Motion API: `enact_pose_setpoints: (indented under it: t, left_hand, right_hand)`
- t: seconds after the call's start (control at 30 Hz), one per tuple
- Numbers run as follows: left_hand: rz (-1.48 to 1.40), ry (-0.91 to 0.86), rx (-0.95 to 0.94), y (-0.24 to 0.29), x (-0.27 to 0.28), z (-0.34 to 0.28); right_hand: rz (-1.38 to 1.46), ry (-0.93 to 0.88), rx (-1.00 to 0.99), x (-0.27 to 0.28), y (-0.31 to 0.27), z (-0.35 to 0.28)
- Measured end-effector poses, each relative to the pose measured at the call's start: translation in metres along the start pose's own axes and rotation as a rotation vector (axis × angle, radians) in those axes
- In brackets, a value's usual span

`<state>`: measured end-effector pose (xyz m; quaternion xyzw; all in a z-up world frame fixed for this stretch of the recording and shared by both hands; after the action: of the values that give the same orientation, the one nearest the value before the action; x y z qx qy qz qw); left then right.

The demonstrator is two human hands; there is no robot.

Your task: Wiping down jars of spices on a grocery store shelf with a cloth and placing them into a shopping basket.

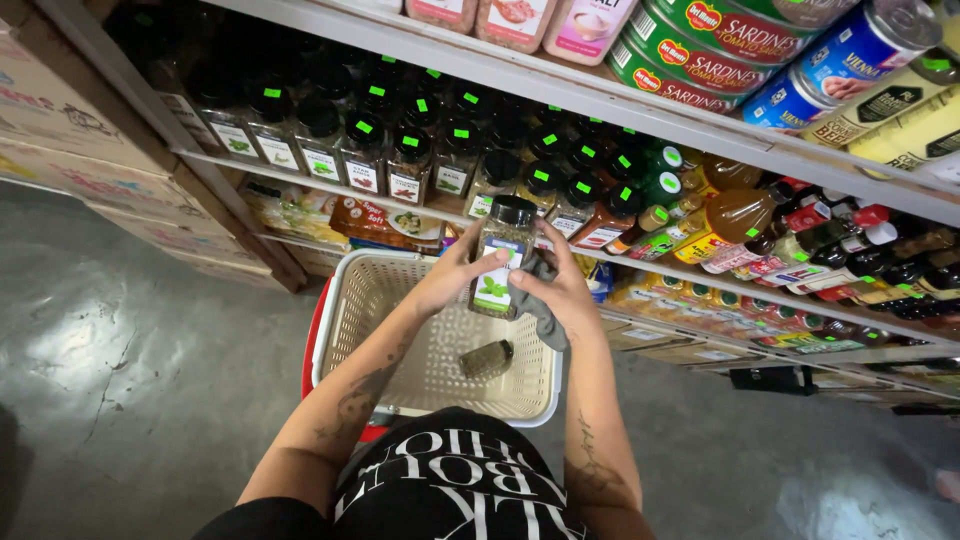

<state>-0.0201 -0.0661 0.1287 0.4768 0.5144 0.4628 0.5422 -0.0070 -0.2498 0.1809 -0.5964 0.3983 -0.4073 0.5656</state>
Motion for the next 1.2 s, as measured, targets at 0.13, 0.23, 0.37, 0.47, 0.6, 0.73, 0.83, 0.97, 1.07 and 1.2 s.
enact_pose_setpoints:
  t: [0.13,0.23,0.37,0.47,0.6,0.73,0.83,0.97,1.07,1.2]
  left_hand:
    - [0.048,0.054,-0.024,-0.004,0.005,-0.002]
    - [0.283,0.130,-0.110,0.009,0.007,-0.010]
    - [0.518,0.182,-0.324,0.001,-0.004,-0.011]
    - [0.757,0.211,-0.532,0.023,-0.008,-0.022]
    - [1.032,0.166,-0.585,0.033,-0.015,-0.033]
    - [1.160,0.109,-0.679,0.041,-0.023,-0.035]
    - [0.999,0.245,-0.611,-0.013,-0.007,-0.012]
    - [0.754,0.317,-0.470,0.020,-0.001,-0.013]
    - [0.445,0.267,-0.329,0.026,-0.007,-0.016]
    - [0.132,0.172,-0.266,0.009,-0.019,-0.005]
  right_hand:
    - [-0.123,0.229,-0.038,0.054,0.029,0.010]
    - [0.017,0.396,0.123,0.041,-0.012,0.004]
    - [-0.874,0.141,1.010,-0.051,-0.088,-0.011]
    - [-0.986,0.275,0.684,-0.048,-0.059,0.006]
    - [-0.975,0.236,0.239,-0.020,-0.030,0.043]
    - [-1.079,0.229,-0.012,-0.014,-0.015,0.060]
    - [-1.154,0.328,0.404,-0.054,-0.033,0.024]
    - [-0.826,0.378,0.924,-0.057,-0.033,-0.002]
    - [0.020,0.308,0.439,-0.021,0.007,0.030]
    - [0.173,0.417,0.281,0.007,0.049,0.049]
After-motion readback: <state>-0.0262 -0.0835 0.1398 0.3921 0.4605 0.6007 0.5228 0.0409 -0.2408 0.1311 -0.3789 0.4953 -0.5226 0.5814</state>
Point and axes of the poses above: each hand's wrist, its own z-axis towards the middle knuckle, its own x-axis out of the back of the hand, y = z × x, the point moved 4 cm from there along z, towards the middle knuckle, and after that the axes turned 2 degrees about y, right-handed, at the moved point
